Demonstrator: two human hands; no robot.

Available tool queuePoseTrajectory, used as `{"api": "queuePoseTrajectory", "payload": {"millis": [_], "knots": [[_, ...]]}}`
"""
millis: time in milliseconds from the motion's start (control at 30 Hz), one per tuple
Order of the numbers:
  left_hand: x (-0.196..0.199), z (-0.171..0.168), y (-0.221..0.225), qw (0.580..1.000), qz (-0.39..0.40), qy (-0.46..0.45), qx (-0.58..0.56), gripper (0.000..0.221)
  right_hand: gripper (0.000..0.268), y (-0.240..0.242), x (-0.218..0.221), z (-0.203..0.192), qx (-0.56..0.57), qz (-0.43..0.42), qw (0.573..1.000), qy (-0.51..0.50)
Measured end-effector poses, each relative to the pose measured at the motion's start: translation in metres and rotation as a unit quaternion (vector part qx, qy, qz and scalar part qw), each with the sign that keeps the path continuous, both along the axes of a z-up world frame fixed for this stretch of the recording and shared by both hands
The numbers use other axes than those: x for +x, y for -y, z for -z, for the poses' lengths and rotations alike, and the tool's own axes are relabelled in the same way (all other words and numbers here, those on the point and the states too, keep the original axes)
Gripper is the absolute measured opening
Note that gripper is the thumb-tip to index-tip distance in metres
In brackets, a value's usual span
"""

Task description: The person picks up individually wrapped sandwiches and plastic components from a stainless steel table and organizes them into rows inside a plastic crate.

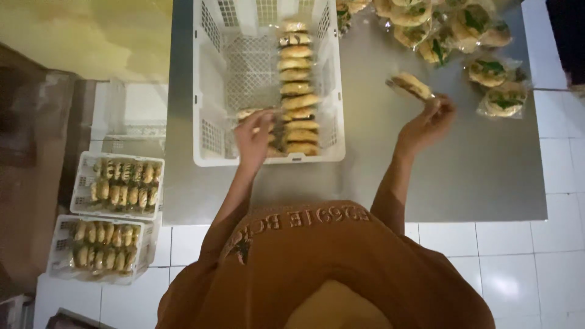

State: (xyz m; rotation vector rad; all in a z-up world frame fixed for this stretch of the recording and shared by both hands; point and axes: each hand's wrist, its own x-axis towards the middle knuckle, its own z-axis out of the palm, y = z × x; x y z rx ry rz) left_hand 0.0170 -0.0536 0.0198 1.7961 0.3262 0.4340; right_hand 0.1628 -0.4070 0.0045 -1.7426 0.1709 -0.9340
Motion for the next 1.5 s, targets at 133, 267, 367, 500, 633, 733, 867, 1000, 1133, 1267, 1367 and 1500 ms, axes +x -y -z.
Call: {"api": "queuePoseTrajectory", "payload": {"millis": [133,267,367,500,633,733,867,1000,1133,1267,1367,1500], "knots": [[0.003,-0.034,0.019,0.957,0.193,-0.039,-0.215,0.06,0.03,-0.069,-0.053,-0.032,-0.02,-0.063,0.989,0.133],[-0.001,-0.043,0.005,0.812,0.287,-0.091,-0.5,0.084,0.018,-0.124,-0.1,-0.015,-0.12,-0.22,0.94,0.23],[-0.016,-0.022,-0.014,0.805,0.262,-0.062,-0.529,0.082,0.011,-0.146,-0.131,-0.013,-0.126,-0.322,0.901,0.264],[-0.039,-0.009,-0.024,0.848,0.205,0.016,-0.489,0.082,0.015,-0.17,-0.164,-0.077,-0.064,-0.365,0.903,0.217],[-0.054,-0.027,-0.021,0.843,0.214,0.049,-0.491,0.091,0.042,-0.155,-0.16,-0.035,0.047,-0.417,0.901,0.107],[-0.069,-0.048,-0.018,0.862,0.289,0.083,-0.407,0.107,0.04,-0.151,-0.158,-0.021,0.239,-0.49,0.834,-0.09],[-0.08,-0.061,-0.021,0.893,0.322,0.032,-0.313,0.117,0.033,-0.153,-0.155,-0.024,0.255,-0.496,0.826,-0.075],[-0.086,-0.048,-0.039,0.908,0.301,-0.018,-0.291,0.107,0.022,-0.147,-0.146,-0.035,0.051,-0.479,0.876,-0.024],[-0.097,-0.077,-0.06,0.901,0.317,-0.038,-0.294,0.108,0.012,-0.122,-0.127,-0.019,-0.043,-0.339,0.939,-0.022],[-0.099,-0.069,-0.06,0.879,0.336,-0.009,-0.337,0.111,0.021,-0.13,-0.134,-0.051,0.076,-0.448,0.888,-0.063],[-0.092,-0.059,-0.05,0.873,0.332,0.015,-0.355,0.109,0.02,-0.146,-0.144,-0.061,0.099,-0.509,0.85,-0.096],[-0.083,-0.046,-0.033,0.928,0.223,0.054,-0.294,0.097,0.01,-0.146,-0.147,-0.049,0.008,-0.551,0.834,-0.029]]}}
